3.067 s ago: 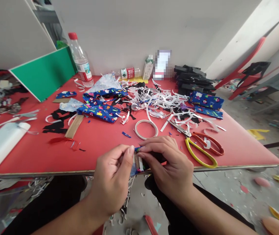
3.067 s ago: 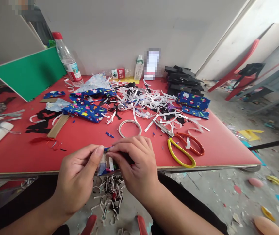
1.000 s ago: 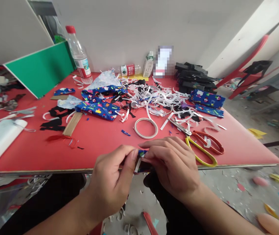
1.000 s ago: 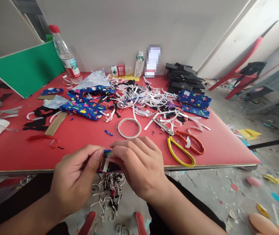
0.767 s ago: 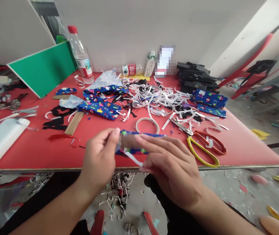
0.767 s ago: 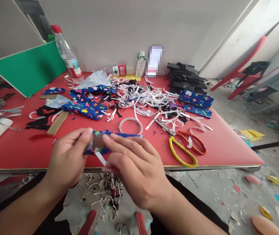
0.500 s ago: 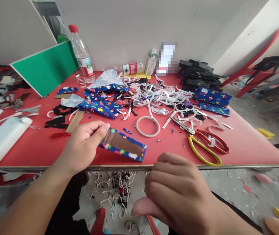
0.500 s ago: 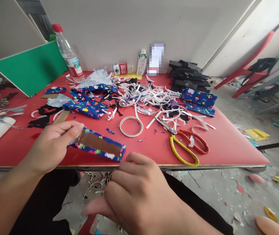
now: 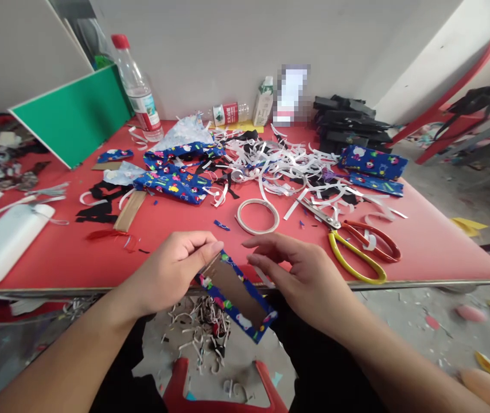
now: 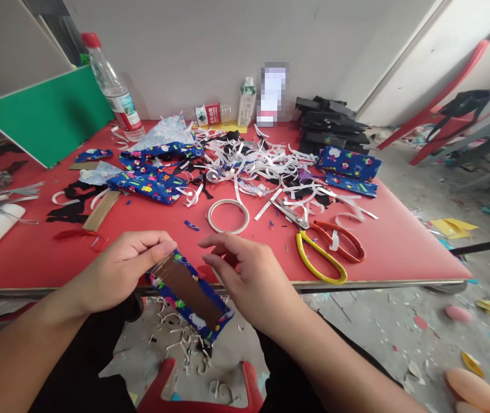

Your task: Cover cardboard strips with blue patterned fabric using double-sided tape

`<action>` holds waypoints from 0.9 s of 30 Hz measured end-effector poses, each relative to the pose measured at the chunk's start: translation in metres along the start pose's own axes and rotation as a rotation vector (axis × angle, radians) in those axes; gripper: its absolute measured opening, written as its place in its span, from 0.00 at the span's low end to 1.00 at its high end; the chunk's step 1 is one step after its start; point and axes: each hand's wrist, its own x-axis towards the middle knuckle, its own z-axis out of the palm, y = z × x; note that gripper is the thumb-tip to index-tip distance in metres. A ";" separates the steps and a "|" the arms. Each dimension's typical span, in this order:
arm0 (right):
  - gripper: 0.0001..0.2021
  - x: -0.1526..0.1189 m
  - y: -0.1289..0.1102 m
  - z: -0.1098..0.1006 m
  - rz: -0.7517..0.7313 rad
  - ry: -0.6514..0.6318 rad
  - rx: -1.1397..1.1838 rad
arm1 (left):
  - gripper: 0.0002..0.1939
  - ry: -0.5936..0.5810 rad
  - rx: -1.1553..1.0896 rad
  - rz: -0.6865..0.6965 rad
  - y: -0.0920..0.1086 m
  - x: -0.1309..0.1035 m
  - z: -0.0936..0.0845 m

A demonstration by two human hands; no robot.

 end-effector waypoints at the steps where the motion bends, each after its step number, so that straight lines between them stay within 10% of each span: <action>1: 0.08 0.001 0.002 -0.001 -0.018 0.044 -0.050 | 0.24 -0.051 0.006 -0.032 0.001 -0.001 0.000; 5: 0.11 0.001 -0.001 0.002 -0.101 0.149 -0.107 | 0.24 -0.150 0.009 -0.071 0.003 -0.004 0.007; 10: 0.14 -0.001 -0.008 0.012 0.143 -0.273 0.301 | 0.22 0.068 -0.230 -0.001 -0.001 0.002 0.014; 15: 0.17 0.002 -0.003 0.012 0.259 -0.125 0.697 | 0.20 0.103 -0.646 -0.027 0.002 0.004 0.015; 27: 0.10 0.000 -0.005 0.020 0.212 -0.263 0.748 | 0.11 0.339 -0.387 0.021 -0.006 0.001 0.031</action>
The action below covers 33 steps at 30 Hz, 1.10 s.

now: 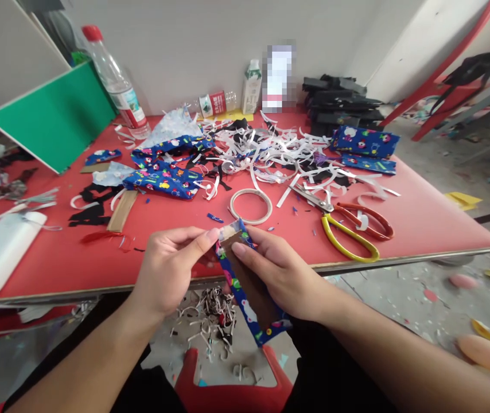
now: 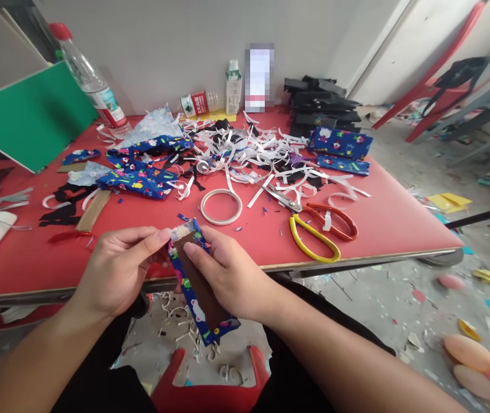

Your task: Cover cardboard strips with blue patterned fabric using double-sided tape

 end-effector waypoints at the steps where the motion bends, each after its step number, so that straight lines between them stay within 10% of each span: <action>1: 0.10 0.001 0.000 -0.001 -0.034 0.026 -0.106 | 0.11 0.023 0.087 0.073 0.000 -0.002 0.001; 10: 0.13 -0.005 -0.006 0.004 0.013 0.019 -0.010 | 0.10 0.085 0.804 1.001 0.006 -0.018 0.006; 19: 0.14 -0.011 -0.004 0.001 -0.087 0.039 -0.005 | 0.18 -0.073 1.014 1.188 -0.004 -0.014 -0.003; 23: 0.11 -0.013 -0.007 -0.001 -0.110 0.034 0.003 | 0.25 -0.164 0.925 1.097 -0.009 -0.022 -0.004; 30: 0.05 -0.014 -0.013 -0.001 -0.125 0.093 -0.512 | 0.17 -0.020 0.137 0.076 -0.008 -0.029 0.017; 33: 0.07 -0.012 -0.011 -0.002 -0.136 0.132 -0.561 | 0.19 -0.074 0.115 -0.077 -0.003 -0.024 0.022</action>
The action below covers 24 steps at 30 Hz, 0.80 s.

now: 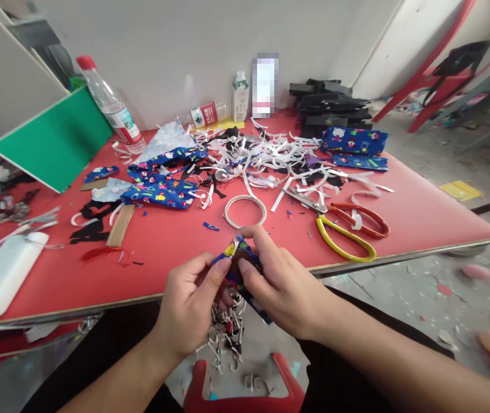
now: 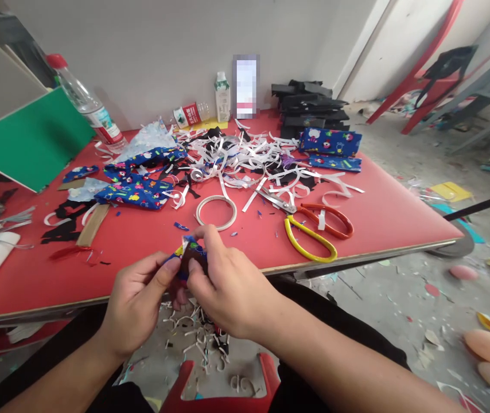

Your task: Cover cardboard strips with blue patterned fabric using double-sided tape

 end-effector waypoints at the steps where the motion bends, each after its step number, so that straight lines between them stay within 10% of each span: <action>1: 0.10 0.000 0.001 0.000 -0.034 0.074 -0.009 | 0.17 0.028 -0.019 -0.003 0.002 0.001 0.000; 6: 0.10 -0.004 -0.020 -0.006 -0.223 0.563 -0.214 | 0.06 0.242 0.149 0.215 0.016 -0.008 -0.002; 13: 0.15 -0.008 -0.058 -0.007 -0.281 0.463 -0.409 | 0.14 0.324 0.678 0.773 0.027 -0.019 -0.008; 24: 0.14 0.001 -0.052 -0.015 -0.182 0.320 -0.357 | 0.22 0.321 0.895 0.971 0.024 -0.017 -0.018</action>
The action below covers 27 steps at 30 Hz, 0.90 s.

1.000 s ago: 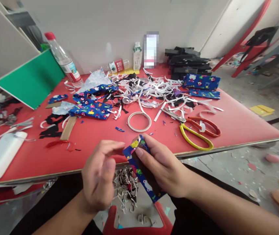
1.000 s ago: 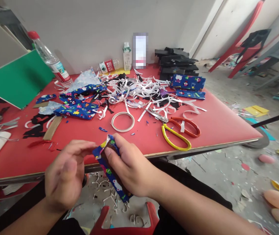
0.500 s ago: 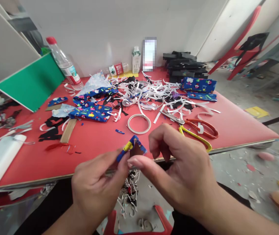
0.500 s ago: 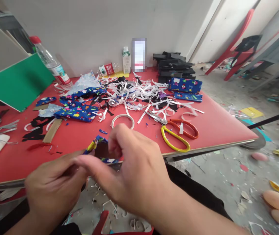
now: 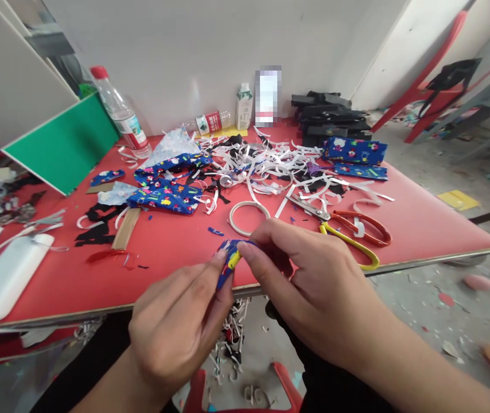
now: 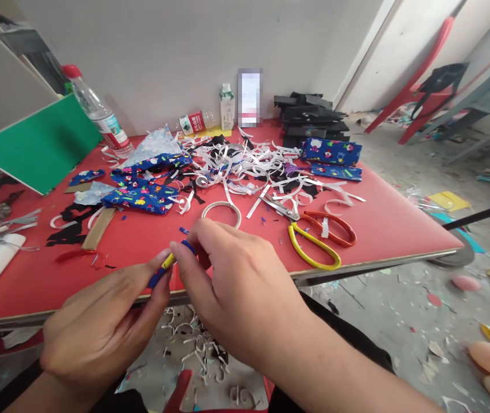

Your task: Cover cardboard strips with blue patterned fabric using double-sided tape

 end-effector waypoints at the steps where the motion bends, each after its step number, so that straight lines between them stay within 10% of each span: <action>1: 0.14 0.000 0.000 -0.001 0.001 -0.011 0.021 | 0.22 0.003 0.006 -0.006 0.000 0.001 0.000; 8: 0.20 0.007 0.012 -0.002 0.147 -0.183 0.405 | 0.07 -0.034 -0.185 -0.292 0.002 0.008 0.002; 19: 0.18 0.006 0.031 0.014 0.170 -0.192 0.407 | 0.09 -0.014 -0.887 -0.992 -0.015 0.011 -0.007; 27: 0.18 0.003 0.038 0.005 0.117 -0.566 0.489 | 0.16 -0.105 -1.117 -0.982 -0.032 0.008 -0.004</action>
